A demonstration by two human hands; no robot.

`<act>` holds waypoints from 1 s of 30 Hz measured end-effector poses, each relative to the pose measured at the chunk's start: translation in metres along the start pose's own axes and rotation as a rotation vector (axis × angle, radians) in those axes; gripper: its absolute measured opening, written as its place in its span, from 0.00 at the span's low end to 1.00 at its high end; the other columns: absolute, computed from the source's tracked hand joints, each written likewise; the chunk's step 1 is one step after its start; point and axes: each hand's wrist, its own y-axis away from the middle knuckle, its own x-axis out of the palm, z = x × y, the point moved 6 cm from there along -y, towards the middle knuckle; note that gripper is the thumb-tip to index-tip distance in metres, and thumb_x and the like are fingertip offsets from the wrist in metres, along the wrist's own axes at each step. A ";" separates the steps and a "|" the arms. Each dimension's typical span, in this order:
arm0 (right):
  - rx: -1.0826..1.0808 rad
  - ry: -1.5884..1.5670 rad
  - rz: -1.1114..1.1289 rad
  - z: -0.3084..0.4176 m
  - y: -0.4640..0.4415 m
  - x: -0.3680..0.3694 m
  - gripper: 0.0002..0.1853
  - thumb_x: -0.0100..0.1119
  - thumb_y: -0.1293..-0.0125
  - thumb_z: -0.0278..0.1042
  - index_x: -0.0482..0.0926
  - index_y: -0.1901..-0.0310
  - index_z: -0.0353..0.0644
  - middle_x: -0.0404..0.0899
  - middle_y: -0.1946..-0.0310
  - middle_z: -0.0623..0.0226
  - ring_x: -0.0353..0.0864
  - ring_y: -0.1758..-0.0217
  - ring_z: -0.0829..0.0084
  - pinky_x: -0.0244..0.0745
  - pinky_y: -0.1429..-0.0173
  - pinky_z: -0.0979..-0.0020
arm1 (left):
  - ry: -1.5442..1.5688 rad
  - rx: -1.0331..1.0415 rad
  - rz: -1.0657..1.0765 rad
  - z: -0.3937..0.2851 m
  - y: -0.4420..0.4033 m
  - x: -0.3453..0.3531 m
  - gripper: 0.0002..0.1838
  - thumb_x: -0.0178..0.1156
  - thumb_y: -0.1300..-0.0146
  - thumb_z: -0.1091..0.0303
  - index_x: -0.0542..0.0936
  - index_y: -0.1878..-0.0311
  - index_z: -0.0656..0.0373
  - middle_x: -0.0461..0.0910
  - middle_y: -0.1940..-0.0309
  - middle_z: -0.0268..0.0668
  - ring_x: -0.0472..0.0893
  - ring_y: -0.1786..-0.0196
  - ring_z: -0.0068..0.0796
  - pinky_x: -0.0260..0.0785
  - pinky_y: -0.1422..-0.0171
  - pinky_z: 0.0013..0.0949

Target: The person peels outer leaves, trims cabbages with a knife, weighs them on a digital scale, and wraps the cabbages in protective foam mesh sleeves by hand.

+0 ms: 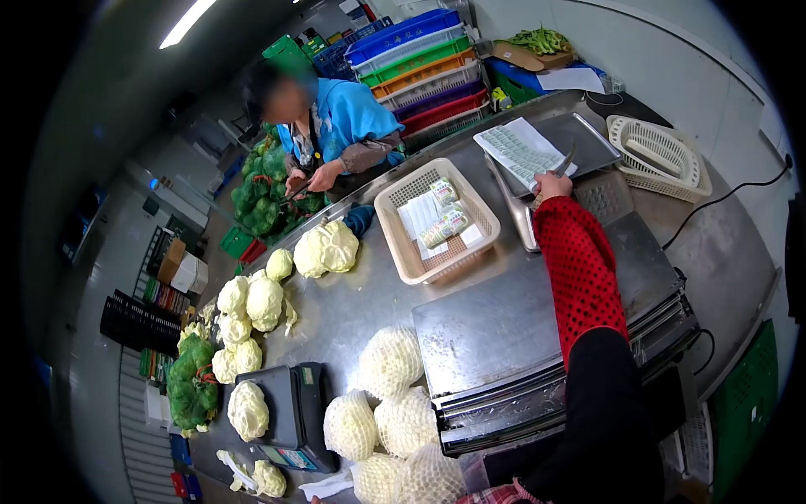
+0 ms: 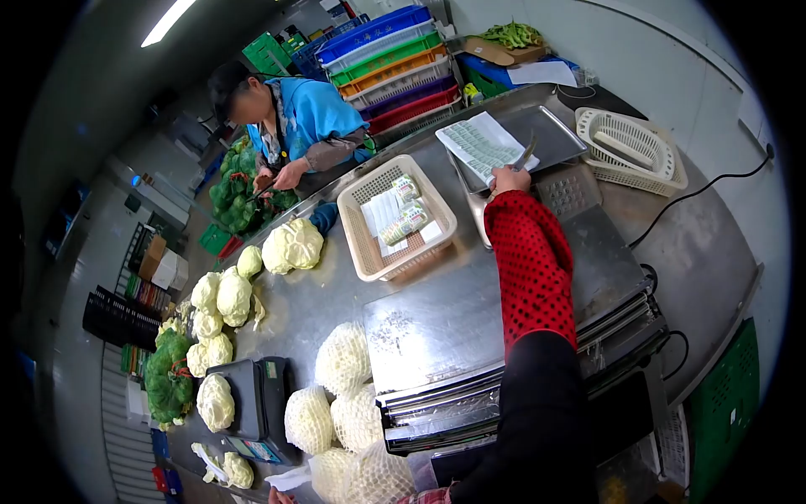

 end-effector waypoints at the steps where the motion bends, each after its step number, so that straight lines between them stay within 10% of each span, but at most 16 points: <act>1: 0.005 0.003 0.000 -0.002 -0.005 0.003 0.09 0.65 0.47 0.24 0.75 0.64 0.36 0.75 0.82 0.60 0.76 0.84 0.66 0.68 0.79 0.66 | 0.071 -0.106 0.034 -0.005 0.006 0.010 0.21 0.48 0.27 0.57 0.64 0.37 0.56 0.68 0.55 0.36 0.70 0.57 0.26 0.68 0.56 0.30; 3: -0.849 0.499 -0.151 0.039 0.010 0.013 0.09 0.60 0.43 0.29 0.76 0.61 0.38 0.80 0.77 0.55 0.81 0.75 0.58 0.73 0.72 0.60 | -0.466 0.751 0.079 -0.056 0.036 0.038 0.21 0.47 0.27 0.64 0.62 0.35 0.59 0.69 0.53 0.37 0.71 0.57 0.27 0.67 0.55 0.29; 5: -0.974 0.827 0.185 0.079 0.093 0.055 0.09 0.54 0.40 0.31 0.77 0.58 0.43 0.81 0.71 0.55 0.82 0.66 0.54 0.75 0.65 0.56 | -0.473 1.078 0.025 -0.107 0.083 0.088 0.17 0.46 0.28 0.68 0.70 0.40 0.64 0.72 0.48 0.45 0.72 0.53 0.32 0.69 0.53 0.32; 7: -1.387 0.850 0.613 0.095 0.202 0.081 0.11 0.53 0.43 0.27 0.79 0.58 0.48 0.82 0.66 0.62 0.83 0.68 0.59 0.78 0.65 0.59 | -0.055 0.828 0.164 -0.132 0.090 0.146 0.20 0.52 0.31 0.53 0.79 0.49 0.60 0.83 0.57 0.43 0.83 0.59 0.35 0.75 0.54 0.36; 9: -1.839 0.869 0.893 0.100 0.316 0.080 0.06 0.55 0.45 0.30 0.76 0.64 0.46 0.77 0.71 0.67 0.82 0.74 0.64 0.77 0.70 0.64 | 0.205 0.649 0.498 -0.147 0.102 0.203 0.18 0.47 0.26 0.63 0.70 0.44 0.68 0.77 0.48 0.48 0.82 0.56 0.40 0.76 0.55 0.34; 11: -1.953 0.823 1.010 0.099 0.410 0.056 0.05 0.56 0.47 0.32 0.73 0.68 0.47 0.71 0.75 0.69 0.78 0.76 0.71 0.73 0.73 0.68 | 0.311 0.435 0.702 -0.149 0.100 0.249 0.26 0.42 0.26 0.50 0.69 0.41 0.65 0.75 0.44 0.51 0.82 0.54 0.44 0.76 0.53 0.38; 15: -1.864 0.537 1.274 0.086 0.549 -0.008 0.05 0.56 0.47 0.35 0.70 0.71 0.47 0.69 0.77 0.72 0.76 0.77 0.76 0.68 0.77 0.73 | 0.952 -0.128 1.105 -0.173 0.122 0.293 0.33 0.37 0.28 0.39 0.70 0.38 0.58 0.70 0.39 0.43 0.75 0.42 0.40 0.67 0.37 0.44; 24: -1.130 0.705 1.673 0.071 0.693 -0.095 0.13 0.62 0.46 0.31 0.76 0.58 0.42 0.77 0.62 0.62 0.81 0.69 0.68 0.76 0.71 0.70 | 1.141 -0.286 1.422 -0.144 0.129 0.208 0.35 0.39 0.30 0.36 0.70 0.38 0.58 0.72 0.40 0.41 0.75 0.42 0.38 0.66 0.36 0.42; 27: -0.905 0.471 1.381 0.119 0.667 -0.101 0.17 0.64 0.44 0.28 0.74 0.53 0.41 0.77 0.49 0.62 0.83 0.69 0.63 0.79 0.66 0.65 | 1.086 -0.250 1.604 -0.135 0.103 0.185 0.35 0.39 0.31 0.35 0.70 0.38 0.58 0.72 0.41 0.41 0.75 0.42 0.38 0.66 0.36 0.42; 30: -0.907 0.696 0.977 0.163 0.607 -0.077 0.22 0.72 0.48 0.35 0.76 0.54 0.37 0.79 0.58 0.56 0.80 0.68 0.61 0.74 0.64 0.67 | 1.034 -0.221 1.798 -0.120 0.093 0.162 0.36 0.40 0.32 0.34 0.70 0.38 0.57 0.73 0.41 0.40 0.75 0.42 0.37 0.66 0.36 0.41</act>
